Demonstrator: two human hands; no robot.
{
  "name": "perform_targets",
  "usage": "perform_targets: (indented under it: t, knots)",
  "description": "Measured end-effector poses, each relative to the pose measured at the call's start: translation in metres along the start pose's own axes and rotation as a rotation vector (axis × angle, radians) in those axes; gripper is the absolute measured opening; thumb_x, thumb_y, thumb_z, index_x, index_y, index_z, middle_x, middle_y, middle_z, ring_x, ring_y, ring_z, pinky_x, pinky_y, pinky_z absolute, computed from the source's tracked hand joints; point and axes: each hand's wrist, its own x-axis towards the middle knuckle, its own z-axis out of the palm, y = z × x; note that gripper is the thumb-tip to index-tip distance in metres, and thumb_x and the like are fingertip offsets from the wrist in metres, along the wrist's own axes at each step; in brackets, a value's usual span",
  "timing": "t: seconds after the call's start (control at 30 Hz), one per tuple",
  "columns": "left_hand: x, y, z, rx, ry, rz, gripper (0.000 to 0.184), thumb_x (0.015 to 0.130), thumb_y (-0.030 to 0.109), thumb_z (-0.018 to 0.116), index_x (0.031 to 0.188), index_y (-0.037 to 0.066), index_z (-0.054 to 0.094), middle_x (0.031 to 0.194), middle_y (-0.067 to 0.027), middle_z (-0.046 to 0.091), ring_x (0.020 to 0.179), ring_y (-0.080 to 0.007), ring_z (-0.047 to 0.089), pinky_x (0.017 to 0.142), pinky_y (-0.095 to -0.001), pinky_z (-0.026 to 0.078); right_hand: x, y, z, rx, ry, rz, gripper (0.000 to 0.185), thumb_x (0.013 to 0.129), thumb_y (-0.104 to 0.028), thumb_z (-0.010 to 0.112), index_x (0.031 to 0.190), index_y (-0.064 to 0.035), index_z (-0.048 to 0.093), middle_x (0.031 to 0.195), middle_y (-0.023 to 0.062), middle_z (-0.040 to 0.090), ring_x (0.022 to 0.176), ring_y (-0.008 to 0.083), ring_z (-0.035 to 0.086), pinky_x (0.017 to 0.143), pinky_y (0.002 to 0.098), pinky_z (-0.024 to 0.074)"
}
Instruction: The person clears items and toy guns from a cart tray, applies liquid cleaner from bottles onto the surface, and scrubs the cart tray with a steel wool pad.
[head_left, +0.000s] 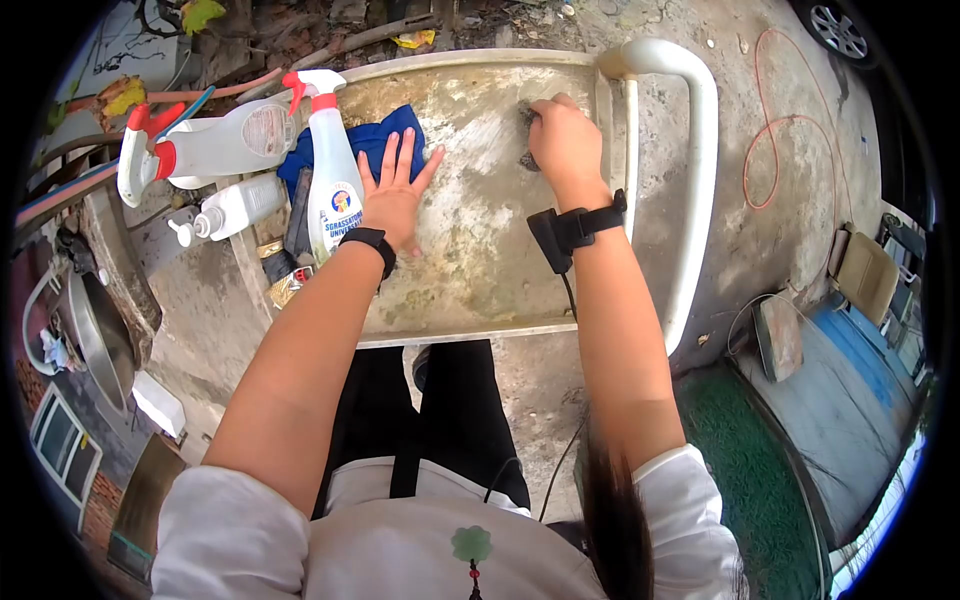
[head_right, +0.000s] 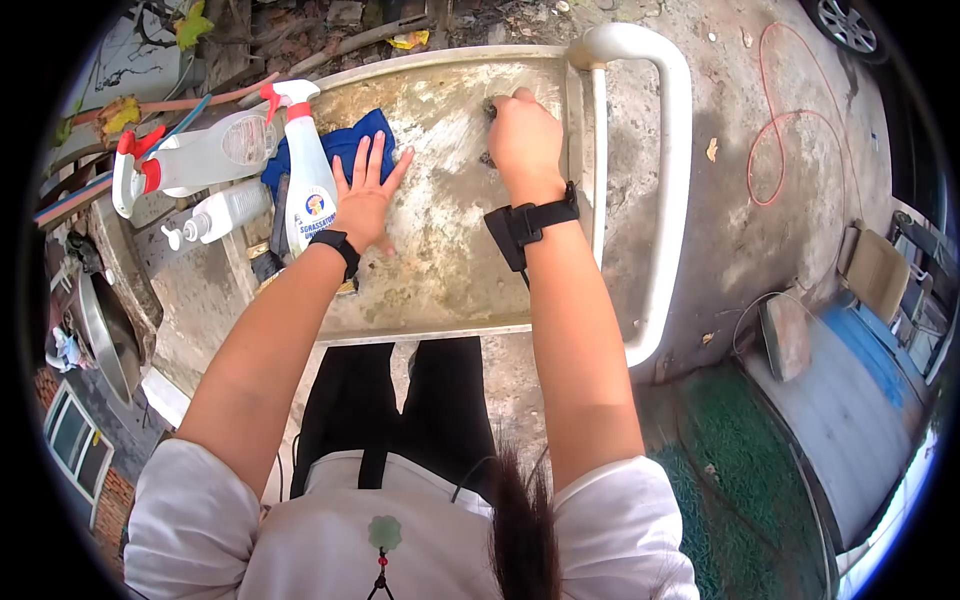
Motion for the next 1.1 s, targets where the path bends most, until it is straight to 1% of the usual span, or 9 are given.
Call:
perform_targets:
  t: [0.07,0.1,0.23,0.33,0.5,0.57,0.7,0.93,1.1]
  knots:
    - [-0.002,0.001,0.003,0.004,0.011,0.007,0.161,0.031,0.037,0.099,0.158,0.031,0.000,0.163,-0.0216,-0.010,0.151,-0.0385,-0.006,0.113,-0.0671,0.004,-0.001,-0.028,-0.002,0.085,0.216,0.096,0.023,0.081,-0.006,0.062,0.102,-0.0083,0.071,0.093,0.0123,0.062,0.090,0.0296,0.066,0.075,0.0412,0.0552]
    - [-0.001,0.000,0.002,0.012,0.024,0.010,0.162,0.030,0.037,0.099,0.158,0.030,0.001,0.162,-0.0227,-0.010,0.151,-0.0392,-0.006,0.113,-0.0670,0.004,0.000,-0.044,0.007,0.118,0.333,-0.016,0.028,0.078,-0.006,0.064,0.105,-0.0053,0.067,0.094,0.0141,0.061,0.086,0.0308,0.065,0.072,0.0408,0.0555]
    - [0.001,0.003,-0.003,0.022,0.008,0.002,0.161,0.030,0.035,0.099,0.159,0.030,0.002,0.162,-0.0230,-0.010,0.151,-0.0394,-0.007,0.113,-0.0675,0.004,-0.003,-0.078,0.051,-0.082,0.181,-0.355,0.038,0.078,-0.007,0.064,0.116,-0.0116,0.065,0.099,0.0108,0.059,0.085,0.0302,0.064,0.074,0.0393,0.0552]
    - [0.000,-0.002,0.005,-0.027,0.042,0.032,0.161,0.029,0.034,0.099,0.158,0.031,0.003,0.162,-0.0225,-0.011,0.151,-0.0392,-0.008,0.113,-0.0678,0.003,-0.003,-0.042,0.043,-0.160,0.195,-0.292,0.027,0.077,-0.010,0.065,0.104,-0.0084,0.064,0.096,0.0096,0.058,0.087,0.0284,0.064,0.070,0.0386,0.0546]
    - [0.000,-0.004,0.004,-0.030,0.034,0.025,0.160,0.031,0.034,0.099,0.158,0.032,0.002,0.163,-0.0210,-0.011,0.151,-0.0386,-0.006,0.113,-0.0677,0.003,-0.037,0.011,0.016,-0.121,0.161,0.421,0.019,0.085,-0.010,0.062,0.104,-0.0071,0.061,0.099,0.0130,0.056,0.080,0.0317,0.066,0.062,0.0435,0.0559]
    - [-0.001,-0.001,0.000,-0.030,0.009,0.013,0.159,0.033,0.035,0.099,0.158,0.032,0.001,0.163,-0.0196,-0.010,0.151,-0.0372,-0.006,0.113,-0.0681,0.003,-0.061,-0.010,0.010,-0.038,0.172,0.354,0.023,0.086,-0.011,0.062,0.108,-0.0076,0.061,0.098,0.0121,0.056,0.082,0.0300,0.065,0.065,0.0419,0.0559]
    - [-0.001,-0.002,0.003,-0.016,0.029,0.025,0.160,0.032,0.035,0.099,0.158,0.032,0.001,0.163,-0.0194,-0.010,0.151,-0.0371,-0.005,0.113,-0.0685,0.003,-0.089,-0.060,0.045,-0.037,0.053,-0.196,0.025,0.084,-0.008,0.063,0.109,-0.0094,0.061,0.097,0.0112,0.056,0.085,0.0288,0.063,0.069,0.0389,0.0550]
    - [0.000,-0.001,0.003,-0.020,0.020,0.019,0.159,0.033,0.034,0.099,0.158,0.033,0.000,0.163,-0.0192,-0.010,0.151,-0.0370,-0.005,0.113,-0.0681,0.003,-0.107,-0.004,0.017,-0.031,0.227,0.332,0.025,0.083,-0.008,0.064,0.108,-0.0072,0.062,0.093,0.0113,0.056,0.077,0.0295,0.063,0.063,0.0402,0.0549]
    - [-0.002,-0.001,0.002,-0.007,0.020,0.016,0.159,0.034,0.033,0.099,0.158,0.033,0.000,0.164,-0.0187,-0.011,0.152,-0.0366,-0.005,0.113,-0.0679,0.005,-0.147,-0.066,0.049,0.054,0.097,-0.045,0.018,0.082,-0.008,0.064,0.100,-0.0073,0.060,0.090,0.0105,0.054,0.072,0.0296,0.064,0.062,0.0390,0.0542]
